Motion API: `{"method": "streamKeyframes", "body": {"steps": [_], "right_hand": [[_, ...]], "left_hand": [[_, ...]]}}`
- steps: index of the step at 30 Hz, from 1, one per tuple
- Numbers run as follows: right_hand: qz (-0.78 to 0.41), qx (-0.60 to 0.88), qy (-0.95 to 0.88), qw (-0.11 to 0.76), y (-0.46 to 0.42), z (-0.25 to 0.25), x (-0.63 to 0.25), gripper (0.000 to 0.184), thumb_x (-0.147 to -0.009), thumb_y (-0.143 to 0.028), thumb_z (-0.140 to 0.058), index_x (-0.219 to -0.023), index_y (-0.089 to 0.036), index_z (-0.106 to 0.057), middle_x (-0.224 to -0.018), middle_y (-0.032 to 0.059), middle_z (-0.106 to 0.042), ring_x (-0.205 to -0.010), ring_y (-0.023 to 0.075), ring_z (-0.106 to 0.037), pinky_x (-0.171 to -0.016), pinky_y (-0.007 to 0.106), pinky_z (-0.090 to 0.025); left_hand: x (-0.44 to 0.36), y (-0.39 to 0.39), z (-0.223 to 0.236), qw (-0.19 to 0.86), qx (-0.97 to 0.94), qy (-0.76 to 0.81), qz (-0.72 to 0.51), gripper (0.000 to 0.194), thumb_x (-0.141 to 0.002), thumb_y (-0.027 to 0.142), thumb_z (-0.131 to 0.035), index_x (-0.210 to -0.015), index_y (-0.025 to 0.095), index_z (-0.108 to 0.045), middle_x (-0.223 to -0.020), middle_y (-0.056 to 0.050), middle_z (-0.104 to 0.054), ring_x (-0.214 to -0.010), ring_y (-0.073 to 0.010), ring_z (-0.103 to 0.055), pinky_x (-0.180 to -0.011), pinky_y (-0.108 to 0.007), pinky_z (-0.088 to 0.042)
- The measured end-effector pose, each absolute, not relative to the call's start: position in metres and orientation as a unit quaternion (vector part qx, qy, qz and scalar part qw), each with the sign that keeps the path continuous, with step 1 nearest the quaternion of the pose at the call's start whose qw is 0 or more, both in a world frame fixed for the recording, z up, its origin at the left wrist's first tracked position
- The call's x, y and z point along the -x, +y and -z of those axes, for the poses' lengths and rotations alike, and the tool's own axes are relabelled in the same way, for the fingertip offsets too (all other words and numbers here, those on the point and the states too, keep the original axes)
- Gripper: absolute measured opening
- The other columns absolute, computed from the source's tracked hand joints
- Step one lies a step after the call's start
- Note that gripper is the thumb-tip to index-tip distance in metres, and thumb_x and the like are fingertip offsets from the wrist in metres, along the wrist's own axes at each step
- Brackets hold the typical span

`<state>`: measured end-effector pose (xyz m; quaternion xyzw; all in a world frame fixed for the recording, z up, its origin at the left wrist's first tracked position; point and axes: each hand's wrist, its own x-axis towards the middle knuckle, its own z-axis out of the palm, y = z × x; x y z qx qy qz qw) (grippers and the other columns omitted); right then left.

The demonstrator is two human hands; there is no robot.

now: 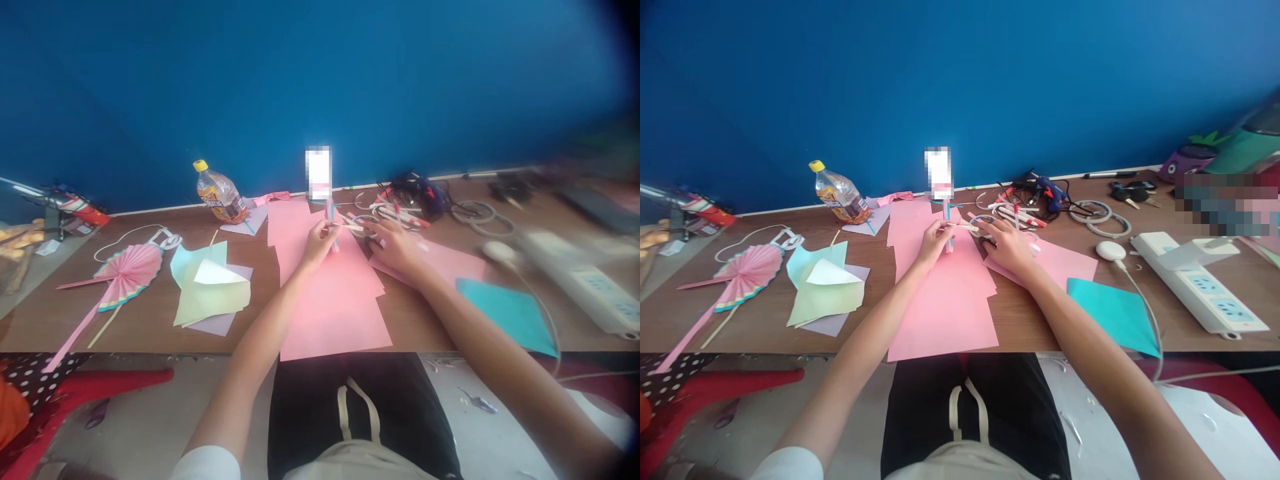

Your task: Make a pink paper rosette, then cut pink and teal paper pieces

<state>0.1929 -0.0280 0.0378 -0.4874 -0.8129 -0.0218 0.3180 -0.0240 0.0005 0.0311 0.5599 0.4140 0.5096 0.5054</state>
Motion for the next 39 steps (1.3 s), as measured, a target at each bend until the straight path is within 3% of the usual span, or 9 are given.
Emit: {"method": "streamKeyframes", "body": {"steps": [4,10,18,24,27,32,35,39], "right_hand": [[0.038,0.484,-0.828,0.281,-0.031,-0.042,-0.192,0.057,-0.084,-0.017,-0.051,-0.14,-0.025,-0.051,-0.114,0.0091,-0.064,-0.104,0.0279,-0.058,-0.079,0.036,-0.047],[0.049,0.448,-0.854,0.259,-0.031,-0.044,-0.19,0.059,-0.083,-0.012,-0.048,-0.14,-0.023,-0.051,-0.125,0.0091,-0.061,-0.108,0.0276,-0.055,-0.082,0.036,-0.045],[0.073,0.496,-0.827,0.253,-0.027,-0.039,-0.196,0.056,-0.085,-0.016,-0.049,-0.14,-0.024,-0.051,-0.113,0.0102,-0.065,-0.106,0.0289,-0.056,-0.082,0.037,-0.045],[0.066,0.545,-0.791,0.27,-0.028,-0.041,-0.198,0.049,-0.085,-0.021,-0.05,-0.132,-0.025,-0.058,-0.119,0.0102,-0.064,-0.111,0.0302,-0.055,-0.083,0.038,-0.048],[0.05,0.579,-0.761,0.288,-0.026,-0.039,-0.199,0.046,-0.083,-0.025,-0.052,-0.129,-0.025,-0.06,-0.121,0.0094,-0.065,-0.108,0.0308,-0.057,-0.078,0.038,-0.05],[0.01,0.62,-0.725,0.3,-0.022,-0.034,-0.2,0.047,-0.083,-0.032,-0.053,-0.129,-0.025,-0.059,-0.112,0.009,-0.07,-0.092,0.0281,-0.063,-0.07,0.036,-0.05],[0.012,0.609,-0.735,0.299,-0.022,-0.032,-0.199,0.045,-0.082,-0.031,-0.054,-0.127,-0.025,-0.06,-0.114,0.009,-0.069,-0.099,0.0299,-0.062,-0.075,0.038,-0.05],[0.015,0.559,-0.767,0.314,-0.022,-0.031,-0.198,0.048,-0.081,-0.026,-0.055,-0.129,-0.024,-0.057,-0.117,0.0093,-0.066,-0.11,0.0303,-0.058,-0.087,0.042,-0.049]], "left_hand": [[0.022,-0.005,-0.033,0.476,-0.594,0.418,-0.495,0.039,-0.076,0.051,-0.072,-0.093,0.018,-0.064,-0.056,0.006,-0.051,-0.039,-0.0054,-0.048,-0.04,-0.019,-0.038],[0.024,0.0,-0.025,0.481,-0.596,0.405,-0.499,0.034,-0.077,0.05,-0.07,-0.086,0.017,-0.064,-0.067,0.002,-0.058,-0.043,-0.0053,-0.048,-0.036,-0.018,-0.035],[0.026,0.005,-0.022,0.486,-0.541,0.414,-0.548,0.037,-0.077,0.052,-0.069,-0.084,0.017,-0.06,-0.072,-0.001,-0.059,-0.059,-0.0091,-0.057,-0.044,-0.017,-0.041],[0.028,0.007,-0.021,0.501,-0.492,0.421,-0.575,0.042,-0.08,0.059,-0.063,-0.081,0.019,-0.055,-0.075,-0.001,-0.059,-0.059,-0.0102,-0.056,-0.044,-0.02,-0.04],[0.027,0.007,-0.02,0.484,-0.51,0.431,-0.565,0.039,-0.081,0.057,-0.063,-0.082,0.018,-0.057,-0.078,-0.002,-0.061,-0.064,-0.0106,-0.058,-0.05,-0.021,-0.043],[0.023,0.005,-0.023,0.426,-0.617,0.416,-0.514,0.03,-0.074,0.038,-0.075,-0.093,0.018,-0.065,-0.097,-0.005,-0.066,-0.079,-0.0121,-0.06,-0.07,-0.022,-0.048],[0.021,0.003,-0.026,0.428,-0.622,0.431,-0.495,0.031,-0.073,0.039,-0.075,-0.093,0.017,-0.067,-0.091,-0.004,-0.065,-0.075,-0.0124,-0.058,-0.065,-0.022,-0.046],[0.022,0.002,-0.026,0.434,-0.584,0.448,-0.52,0.024,-0.082,0.042,-0.064,-0.084,0.018,-0.066,-0.085,-0.003,-0.06,-0.065,-0.0105,-0.052,-0.055,-0.021,-0.042]]}}
